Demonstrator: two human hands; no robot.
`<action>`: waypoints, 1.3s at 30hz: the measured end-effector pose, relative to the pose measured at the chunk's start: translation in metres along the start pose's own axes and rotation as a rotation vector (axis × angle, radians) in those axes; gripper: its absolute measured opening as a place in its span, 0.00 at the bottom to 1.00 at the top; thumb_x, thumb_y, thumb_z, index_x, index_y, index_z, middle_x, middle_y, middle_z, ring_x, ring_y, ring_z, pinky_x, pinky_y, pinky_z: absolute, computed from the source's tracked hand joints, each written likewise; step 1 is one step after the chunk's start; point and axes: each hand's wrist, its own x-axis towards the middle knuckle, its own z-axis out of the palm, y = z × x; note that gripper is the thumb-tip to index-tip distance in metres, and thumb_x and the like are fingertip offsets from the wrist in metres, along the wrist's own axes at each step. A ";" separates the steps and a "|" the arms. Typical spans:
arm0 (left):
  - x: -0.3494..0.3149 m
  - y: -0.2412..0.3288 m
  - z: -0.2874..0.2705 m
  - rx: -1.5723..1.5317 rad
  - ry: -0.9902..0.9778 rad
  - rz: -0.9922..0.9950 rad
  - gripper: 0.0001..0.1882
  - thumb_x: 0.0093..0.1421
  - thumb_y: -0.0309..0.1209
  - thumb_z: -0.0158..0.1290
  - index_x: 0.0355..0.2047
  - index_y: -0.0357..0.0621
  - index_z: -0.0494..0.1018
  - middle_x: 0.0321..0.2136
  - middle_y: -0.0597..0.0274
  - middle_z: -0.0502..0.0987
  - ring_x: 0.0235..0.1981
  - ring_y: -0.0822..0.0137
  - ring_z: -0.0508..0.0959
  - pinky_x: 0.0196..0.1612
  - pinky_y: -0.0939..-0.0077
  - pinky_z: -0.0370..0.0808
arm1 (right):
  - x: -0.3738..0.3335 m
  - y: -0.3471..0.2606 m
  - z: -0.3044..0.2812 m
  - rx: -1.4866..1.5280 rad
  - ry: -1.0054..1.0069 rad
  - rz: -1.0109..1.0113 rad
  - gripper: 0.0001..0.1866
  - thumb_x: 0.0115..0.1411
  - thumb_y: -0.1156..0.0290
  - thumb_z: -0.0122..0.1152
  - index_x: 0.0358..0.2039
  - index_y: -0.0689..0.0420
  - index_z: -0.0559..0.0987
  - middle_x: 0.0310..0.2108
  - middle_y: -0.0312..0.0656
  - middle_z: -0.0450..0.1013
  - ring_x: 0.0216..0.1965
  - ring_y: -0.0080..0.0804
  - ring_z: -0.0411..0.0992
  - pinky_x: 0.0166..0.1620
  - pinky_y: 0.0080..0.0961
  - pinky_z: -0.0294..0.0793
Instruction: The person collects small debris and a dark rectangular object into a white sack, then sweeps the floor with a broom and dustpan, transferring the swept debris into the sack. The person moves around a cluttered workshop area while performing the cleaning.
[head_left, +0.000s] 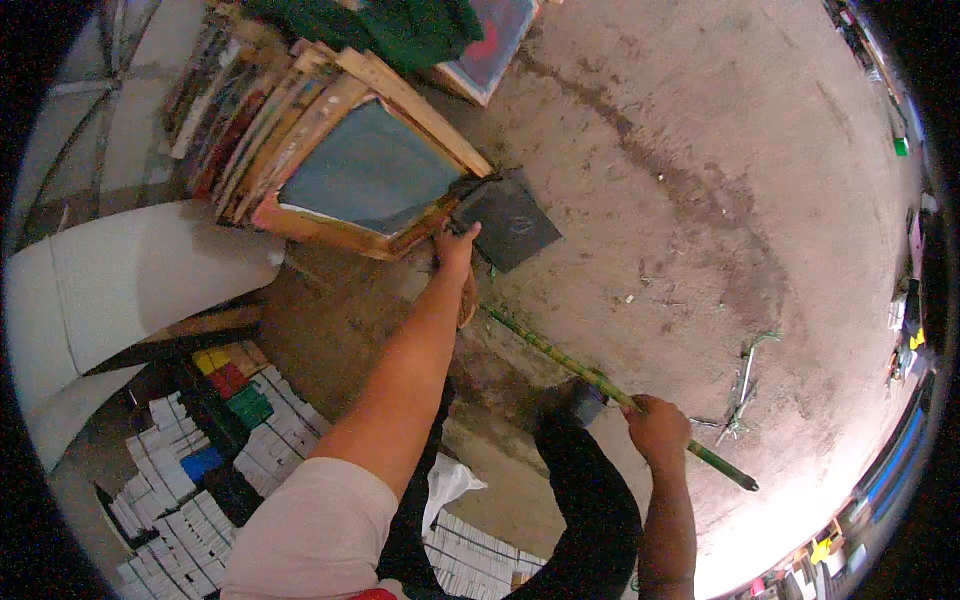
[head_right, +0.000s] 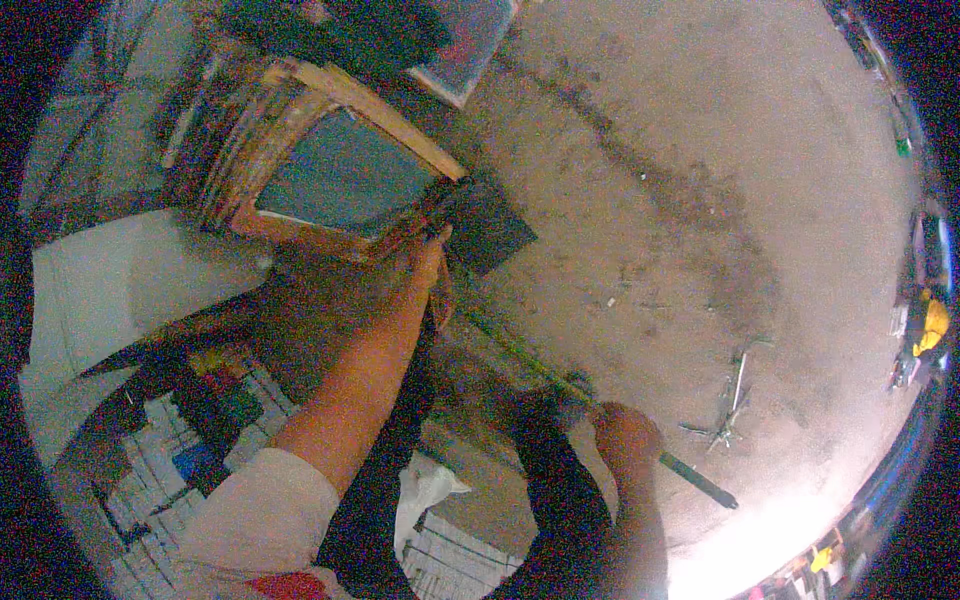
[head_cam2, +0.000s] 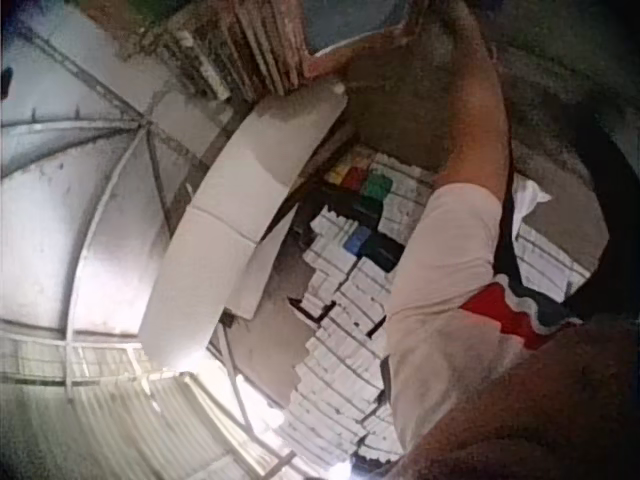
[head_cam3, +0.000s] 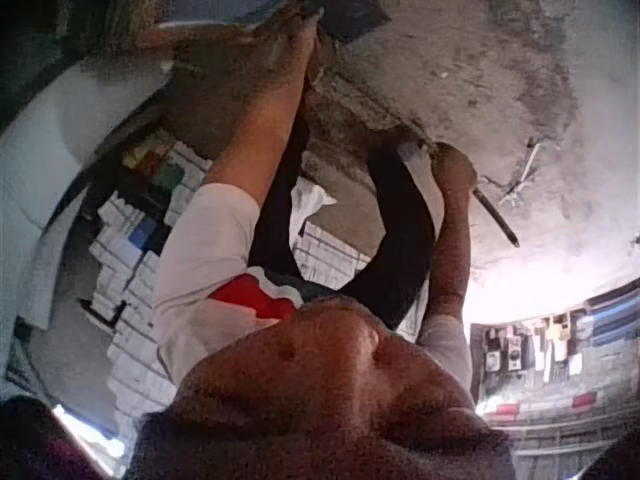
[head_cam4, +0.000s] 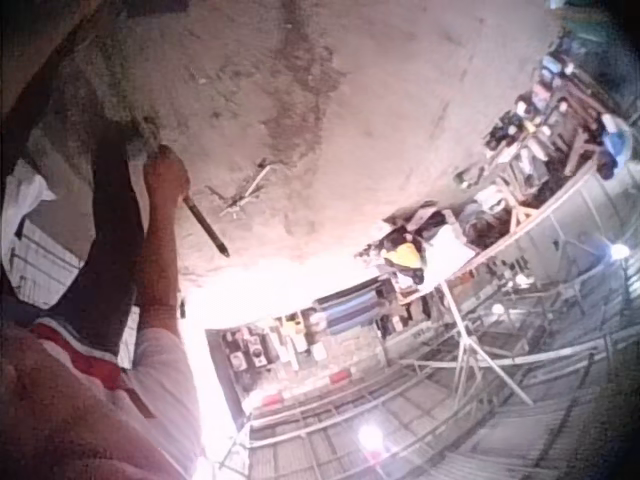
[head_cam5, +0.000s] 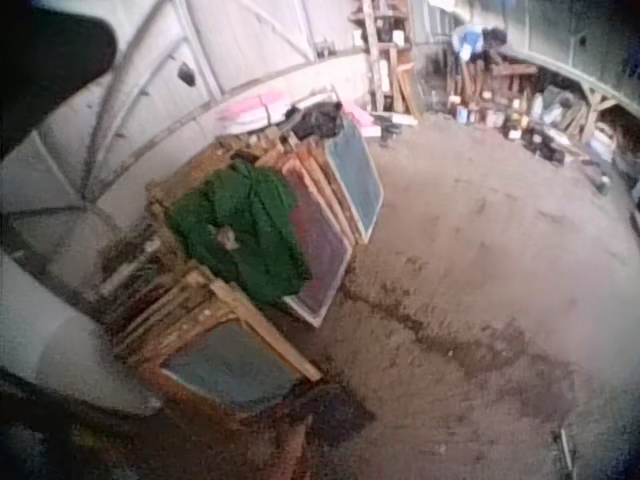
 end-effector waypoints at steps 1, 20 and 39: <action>0.020 -0.008 0.001 -0.063 -0.007 -0.001 0.54 0.50 0.43 0.70 0.69 0.38 0.51 0.66 0.45 0.58 0.65 0.47 0.61 0.65 0.52 0.62 | 0.002 -0.003 -0.006 0.015 -0.014 -0.011 0.17 0.60 0.50 0.61 0.45 0.42 0.84 0.34 0.45 0.81 0.38 0.47 0.79 0.42 0.43 0.77; -0.084 0.128 -0.148 -0.839 0.122 -0.252 0.29 0.52 0.25 0.66 0.54 0.43 0.70 0.48 0.59 0.76 0.50 0.58 0.75 0.54 0.65 0.69 | -0.123 0.014 -0.007 -0.118 0.204 0.210 0.19 0.67 0.49 0.48 0.38 0.50 0.79 0.29 0.46 0.78 0.31 0.50 0.79 0.32 0.49 0.77; 0.002 0.354 -0.332 -0.958 0.127 -0.460 0.31 0.61 0.47 0.60 0.57 0.44 0.65 0.43 0.56 0.73 0.44 0.60 0.73 0.45 0.65 0.75 | -0.178 -0.033 0.027 0.109 0.294 0.397 0.18 0.63 0.52 0.55 0.42 0.50 0.83 0.36 0.51 0.80 0.41 0.53 0.78 0.44 0.49 0.77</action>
